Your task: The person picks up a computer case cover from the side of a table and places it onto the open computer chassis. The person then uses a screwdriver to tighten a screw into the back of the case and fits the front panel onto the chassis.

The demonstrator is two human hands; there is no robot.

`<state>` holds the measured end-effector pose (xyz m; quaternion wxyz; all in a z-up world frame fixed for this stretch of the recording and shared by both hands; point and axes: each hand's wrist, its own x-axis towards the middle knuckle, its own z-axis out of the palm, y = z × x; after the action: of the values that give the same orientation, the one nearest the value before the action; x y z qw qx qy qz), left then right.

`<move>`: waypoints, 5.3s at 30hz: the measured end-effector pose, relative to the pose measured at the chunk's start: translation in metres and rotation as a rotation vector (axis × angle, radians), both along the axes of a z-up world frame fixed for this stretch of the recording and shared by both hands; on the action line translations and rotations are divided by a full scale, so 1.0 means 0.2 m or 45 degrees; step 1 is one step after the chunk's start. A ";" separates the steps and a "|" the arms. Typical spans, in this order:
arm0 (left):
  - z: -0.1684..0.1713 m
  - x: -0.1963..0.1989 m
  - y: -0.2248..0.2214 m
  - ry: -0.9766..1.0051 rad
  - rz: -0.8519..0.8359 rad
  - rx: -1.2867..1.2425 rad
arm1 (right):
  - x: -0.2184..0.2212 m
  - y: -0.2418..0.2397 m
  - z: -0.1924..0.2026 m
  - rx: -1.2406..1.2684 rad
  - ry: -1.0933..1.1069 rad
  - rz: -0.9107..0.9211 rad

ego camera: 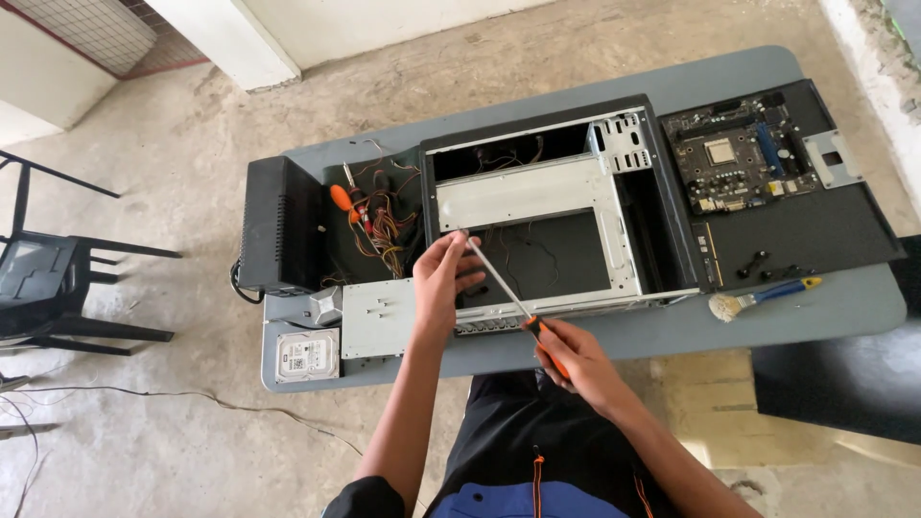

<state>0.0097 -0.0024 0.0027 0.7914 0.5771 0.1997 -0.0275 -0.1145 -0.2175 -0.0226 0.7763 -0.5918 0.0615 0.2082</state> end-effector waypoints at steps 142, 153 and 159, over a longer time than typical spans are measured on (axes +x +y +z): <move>-0.59 1.02 0.26 -0.246 0.148 0.688 | 0.68 0.52 -0.08 -0.763 -0.129 -0.222; -0.53 1.02 0.20 -0.076 0.089 0.997 | 0.68 0.52 -0.02 -0.724 -0.040 -0.280; -0.42 0.97 0.17 -0.069 0.081 0.952 | 0.74 0.56 -0.02 -0.270 0.301 -0.259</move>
<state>0.2040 0.0326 -0.0818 0.5315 0.8202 0.1929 0.0871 0.0336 -0.1064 -0.0265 0.7140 -0.6324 0.2334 0.1890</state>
